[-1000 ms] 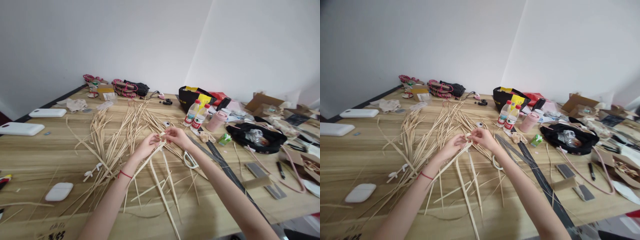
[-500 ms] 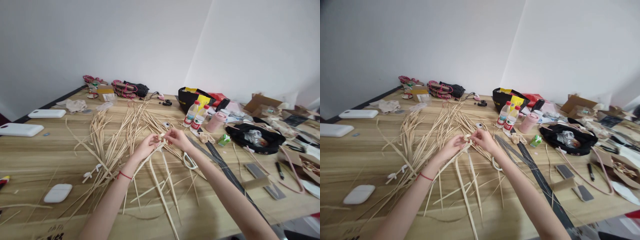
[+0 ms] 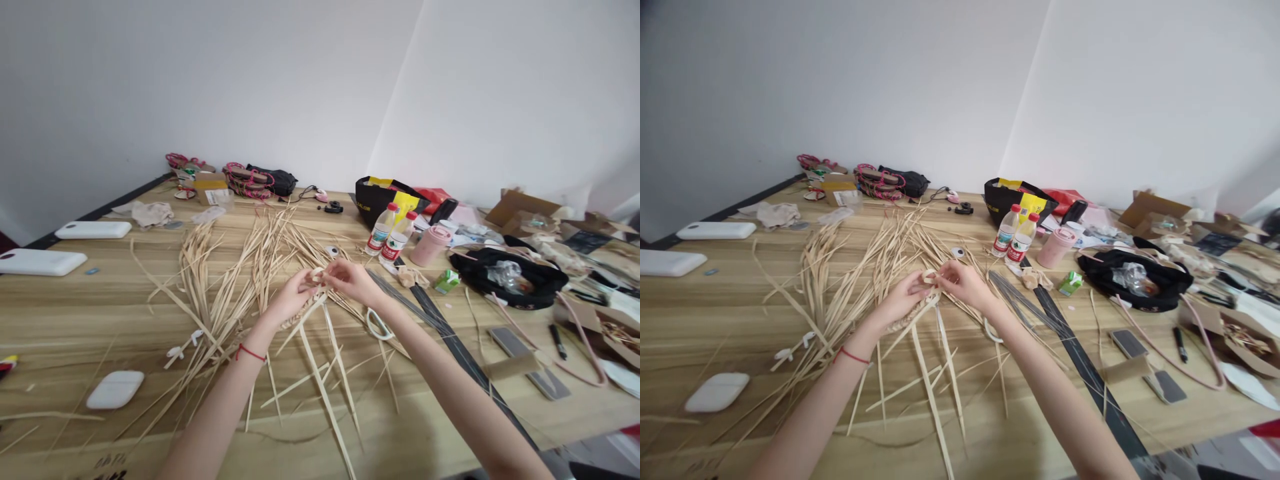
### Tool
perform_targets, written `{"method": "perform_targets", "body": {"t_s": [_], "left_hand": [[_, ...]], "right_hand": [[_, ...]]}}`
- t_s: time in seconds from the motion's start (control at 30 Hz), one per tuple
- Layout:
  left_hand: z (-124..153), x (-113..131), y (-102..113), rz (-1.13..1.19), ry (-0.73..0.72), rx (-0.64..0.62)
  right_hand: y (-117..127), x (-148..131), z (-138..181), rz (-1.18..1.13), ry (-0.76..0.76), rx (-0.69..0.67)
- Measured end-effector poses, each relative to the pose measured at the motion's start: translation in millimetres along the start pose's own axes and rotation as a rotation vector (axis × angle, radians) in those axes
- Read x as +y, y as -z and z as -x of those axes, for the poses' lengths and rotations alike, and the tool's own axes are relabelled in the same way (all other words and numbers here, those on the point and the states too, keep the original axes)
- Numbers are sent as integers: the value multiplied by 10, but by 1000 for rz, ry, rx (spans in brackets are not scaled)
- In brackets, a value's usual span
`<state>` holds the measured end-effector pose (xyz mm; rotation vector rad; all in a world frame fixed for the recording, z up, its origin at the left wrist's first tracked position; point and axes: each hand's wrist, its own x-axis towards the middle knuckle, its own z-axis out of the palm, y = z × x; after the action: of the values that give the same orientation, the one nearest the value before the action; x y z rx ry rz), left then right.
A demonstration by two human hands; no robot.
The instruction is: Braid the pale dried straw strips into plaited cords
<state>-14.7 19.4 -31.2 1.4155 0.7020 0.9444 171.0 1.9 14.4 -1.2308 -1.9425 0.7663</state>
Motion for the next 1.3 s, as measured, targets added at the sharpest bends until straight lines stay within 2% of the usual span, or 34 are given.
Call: {"method": "perform_targets", "body": {"t_s": [0.13,0.23,0.63,0.9,1.1,1.3], "left_hand": [[-24,-36,48,-9,-17,-12],[-33,-49,56,7,-11,-15],[-32,-53,23,-1,-33,56],[-46,5,16,3,-62,141],[-55,29,52,-80,-139,266],[-61,79,77,-94,-162,321]], "right_hand": [[108,61,-35,-214,-31,-190],[123,84,-57,-272,-45,-208],[-79,139,5,-373,-169,13],[-274,-43,147,-270,-208,329],[-430,-185,394,-312,-211,333],[-685,-209,668,-451,-289,249]]}}
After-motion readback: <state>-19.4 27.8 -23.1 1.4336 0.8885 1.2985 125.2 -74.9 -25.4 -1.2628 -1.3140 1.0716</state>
